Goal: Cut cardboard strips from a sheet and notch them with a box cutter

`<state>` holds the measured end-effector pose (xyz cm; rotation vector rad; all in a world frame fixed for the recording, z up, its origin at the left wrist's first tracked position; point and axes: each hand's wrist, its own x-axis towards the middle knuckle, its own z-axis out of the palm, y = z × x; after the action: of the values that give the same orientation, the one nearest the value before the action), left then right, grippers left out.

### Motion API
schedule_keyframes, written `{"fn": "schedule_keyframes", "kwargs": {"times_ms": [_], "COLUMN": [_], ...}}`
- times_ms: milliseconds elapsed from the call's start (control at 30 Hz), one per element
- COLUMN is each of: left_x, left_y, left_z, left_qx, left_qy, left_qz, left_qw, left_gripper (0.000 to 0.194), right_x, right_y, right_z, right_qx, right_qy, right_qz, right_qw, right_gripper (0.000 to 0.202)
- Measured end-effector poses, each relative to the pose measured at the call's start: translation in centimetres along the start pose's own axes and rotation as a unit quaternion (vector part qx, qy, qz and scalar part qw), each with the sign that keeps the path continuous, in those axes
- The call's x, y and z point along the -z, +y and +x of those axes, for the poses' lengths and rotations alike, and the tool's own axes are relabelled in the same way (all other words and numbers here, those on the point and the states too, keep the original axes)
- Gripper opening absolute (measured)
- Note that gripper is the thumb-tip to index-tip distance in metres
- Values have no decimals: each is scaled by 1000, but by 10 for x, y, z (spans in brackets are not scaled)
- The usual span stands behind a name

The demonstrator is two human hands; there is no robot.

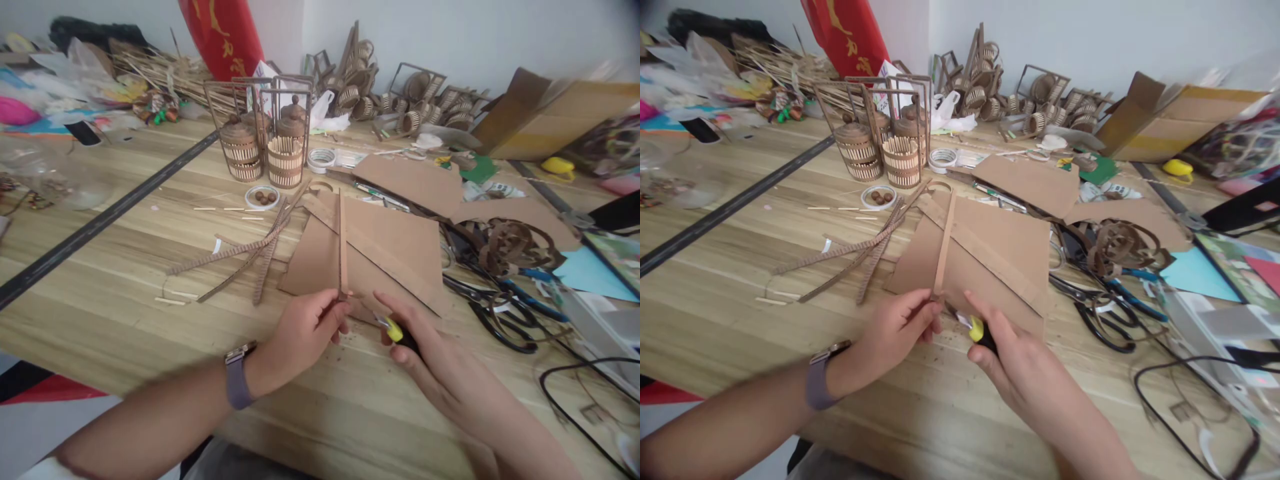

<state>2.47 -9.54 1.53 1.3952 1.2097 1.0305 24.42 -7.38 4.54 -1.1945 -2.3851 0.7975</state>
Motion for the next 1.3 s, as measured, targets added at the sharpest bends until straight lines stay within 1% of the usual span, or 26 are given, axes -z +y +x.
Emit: {"fn": "schedule_keyframes", "kwargs": {"times_ms": [133,200,300,567,833,1167,1300], "left_x": [2,2,1,0,1,0,0], "left_y": [1,-1,-3,-3,-2,2,3], "left_z": [-1,-3,-4,-6,-6,-8,-8], "left_qx": [-33,-42,-58,-87,-108,-82,-80], "left_qy": [-1,-4,-13,-19,-23,-43,-43], "left_qz": [78,112,135,143,151,136,123], "left_qw": [996,993,989,986,982,986,988], "left_gripper": [26,26,26,26,28,32,32], "right_x": [-3,-3,-4,-6,-4,0,3], "right_y": [-4,-6,-8,-6,-3,1,2], "right_z": [2,3,6,7,5,2,2], "right_qx": [10,23,36,28,33,34,35], "right_qy": [-34,-37,-41,-42,-55,-75,-83], "right_qz": [-31,-32,-22,43,40,49,51], "right_qw": [999,999,998,998,997,995,995], "right_gripper": [54,53,52,49,50,51,52]}}
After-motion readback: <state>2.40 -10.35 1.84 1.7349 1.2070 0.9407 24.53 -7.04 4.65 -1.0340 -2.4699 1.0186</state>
